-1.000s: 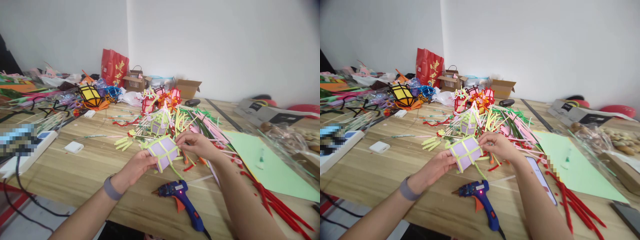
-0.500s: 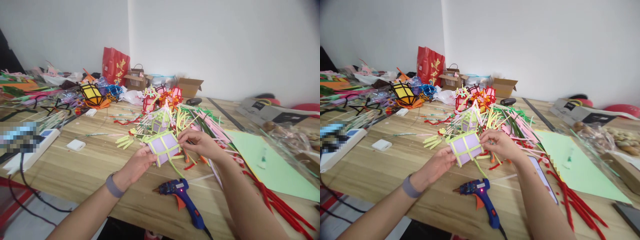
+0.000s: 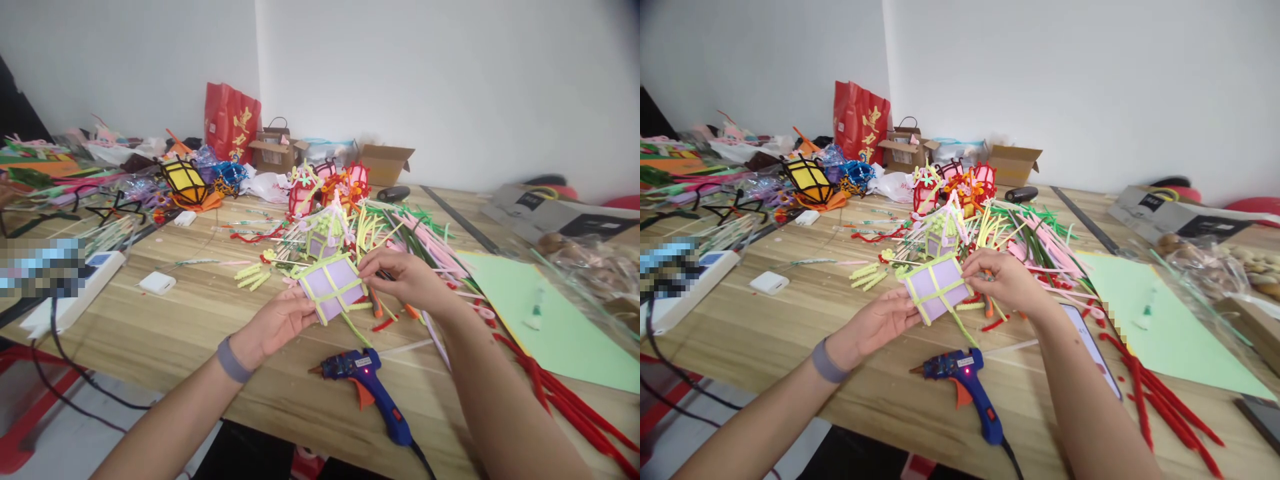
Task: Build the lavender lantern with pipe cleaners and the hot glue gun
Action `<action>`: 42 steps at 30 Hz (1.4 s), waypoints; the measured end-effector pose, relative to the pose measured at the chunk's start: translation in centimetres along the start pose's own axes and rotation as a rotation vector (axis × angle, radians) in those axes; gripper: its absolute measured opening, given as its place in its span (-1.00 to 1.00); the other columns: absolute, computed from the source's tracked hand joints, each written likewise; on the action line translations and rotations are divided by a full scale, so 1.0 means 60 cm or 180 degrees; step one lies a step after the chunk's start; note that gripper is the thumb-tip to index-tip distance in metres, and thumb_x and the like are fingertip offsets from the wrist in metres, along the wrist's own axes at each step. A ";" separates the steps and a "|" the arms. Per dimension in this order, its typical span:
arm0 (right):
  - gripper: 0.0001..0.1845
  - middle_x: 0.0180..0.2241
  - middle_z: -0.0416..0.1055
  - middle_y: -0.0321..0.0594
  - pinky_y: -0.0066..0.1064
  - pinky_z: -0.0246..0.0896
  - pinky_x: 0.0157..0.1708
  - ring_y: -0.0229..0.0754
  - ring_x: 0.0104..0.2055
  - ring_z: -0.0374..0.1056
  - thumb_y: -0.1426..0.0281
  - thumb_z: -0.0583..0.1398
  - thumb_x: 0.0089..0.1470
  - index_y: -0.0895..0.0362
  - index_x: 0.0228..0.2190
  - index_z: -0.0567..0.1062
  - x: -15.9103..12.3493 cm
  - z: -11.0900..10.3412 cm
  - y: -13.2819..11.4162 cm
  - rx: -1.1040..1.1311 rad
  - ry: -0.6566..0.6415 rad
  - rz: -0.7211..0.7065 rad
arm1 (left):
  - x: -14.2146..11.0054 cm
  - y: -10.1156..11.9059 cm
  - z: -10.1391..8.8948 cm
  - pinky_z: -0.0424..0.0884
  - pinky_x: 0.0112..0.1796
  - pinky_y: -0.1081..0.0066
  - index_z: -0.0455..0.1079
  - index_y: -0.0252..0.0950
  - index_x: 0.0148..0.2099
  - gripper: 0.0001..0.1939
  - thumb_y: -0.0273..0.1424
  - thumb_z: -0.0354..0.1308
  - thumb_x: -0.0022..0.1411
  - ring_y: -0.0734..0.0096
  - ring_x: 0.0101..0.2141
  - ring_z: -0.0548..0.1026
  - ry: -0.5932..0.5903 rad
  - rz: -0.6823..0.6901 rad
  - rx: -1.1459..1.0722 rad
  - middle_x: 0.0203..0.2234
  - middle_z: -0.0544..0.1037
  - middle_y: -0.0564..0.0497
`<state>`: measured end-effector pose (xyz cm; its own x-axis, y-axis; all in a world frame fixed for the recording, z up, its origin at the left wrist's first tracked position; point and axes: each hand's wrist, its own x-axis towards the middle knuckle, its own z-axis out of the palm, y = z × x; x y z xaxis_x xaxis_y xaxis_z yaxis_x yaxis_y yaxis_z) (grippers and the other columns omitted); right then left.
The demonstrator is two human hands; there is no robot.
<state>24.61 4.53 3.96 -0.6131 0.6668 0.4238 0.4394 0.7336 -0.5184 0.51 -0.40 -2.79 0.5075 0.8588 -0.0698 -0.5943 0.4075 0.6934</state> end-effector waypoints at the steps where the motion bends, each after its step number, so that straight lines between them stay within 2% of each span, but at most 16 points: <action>1: -0.89 -0.32 0.53 -0.16 -0.29 0.37 -0.19 -0.17 -0.27 0.45 0.37 0.22 0.06 0.08 -0.45 0.56 0.000 0.000 0.000 0.0008 0.0005 0.0009 | 0.000 0.000 0.000 0.40 -0.20 0.44 0.49 -0.34 -0.14 -0.69 -0.61 0.26 0.00 0.42 -0.31 0.55 0.0028 -0.0019 0.0003 -0.36 0.63 -0.01; 5: -0.88 -0.33 0.53 -0.16 -0.28 0.37 -0.20 -0.15 -0.27 0.44 0.36 0.22 0.05 0.08 -0.46 0.56 -0.001 0.001 0.000 0.0030 0.0007 0.0046 | -0.002 0.001 0.000 0.39 -0.14 0.42 0.48 -0.34 -0.16 -0.70 -0.60 0.27 -0.01 0.39 -0.25 0.56 0.0136 -0.0072 0.0030 -0.30 0.63 -0.04; 17: -0.91 -0.33 0.53 -0.16 -0.28 0.35 -0.19 -0.15 -0.26 0.44 0.39 0.22 0.03 0.09 -0.45 0.56 -0.001 0.001 -0.002 0.0109 -0.0014 0.0115 | 0.000 0.002 0.003 0.39 -0.17 0.43 0.47 -0.32 -0.31 -0.79 -0.62 0.27 -0.06 0.41 -0.30 0.55 0.0142 -0.0060 -0.0074 -0.38 0.62 0.00; 22: -0.91 -0.33 0.53 -0.16 -0.27 0.35 -0.18 -0.14 -0.26 0.44 0.38 0.23 0.03 0.09 -0.45 0.56 0.000 0.002 -0.002 0.0150 -0.0011 0.0155 | 0.001 0.001 0.003 0.38 -0.19 0.42 0.47 -0.32 -0.31 -0.81 -0.60 0.27 -0.05 0.40 -0.30 0.54 0.0153 -0.0005 -0.0036 -0.38 0.62 0.00; 25: -0.91 -0.34 0.53 -0.17 -0.27 0.36 -0.19 -0.14 -0.26 0.44 0.37 0.23 0.03 0.08 -0.46 0.55 0.001 0.005 -0.003 0.0213 -0.0008 0.0167 | 0.002 -0.001 0.004 0.37 -0.23 0.43 0.47 -0.31 -0.25 -0.79 -0.54 0.26 -0.02 0.38 -0.30 0.54 0.0214 0.0156 0.0104 -0.35 0.63 -0.01; 31: -0.91 -0.34 0.52 -0.18 -0.29 0.36 -0.19 -0.16 -0.26 0.43 0.37 0.23 0.03 0.08 -0.46 0.54 0.001 0.013 0.000 0.0320 0.0079 0.0156 | 0.004 -0.001 0.003 0.37 -0.19 0.38 0.46 -0.30 -0.25 -0.78 -0.49 0.23 -0.04 0.27 -0.14 0.53 0.0355 0.0206 0.0202 -0.27 0.63 -0.05; 42: -0.90 -0.33 0.51 -0.18 -0.29 0.35 -0.18 -0.17 -0.25 0.43 0.39 0.21 0.05 0.08 -0.41 0.56 0.001 0.014 0.006 0.0219 -0.0030 0.0111 | 0.005 -0.001 0.001 0.39 -0.18 0.37 0.44 -0.30 -0.24 -0.76 -0.52 0.23 -0.05 0.28 -0.17 0.54 0.0461 0.0180 0.0186 -0.32 0.63 -0.03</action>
<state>24.23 4.73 3.17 -0.6045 0.6903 0.3976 0.4148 0.6988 -0.5828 0.73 -0.18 -2.80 0.3764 0.9174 -0.1293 -0.5799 0.3422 0.7394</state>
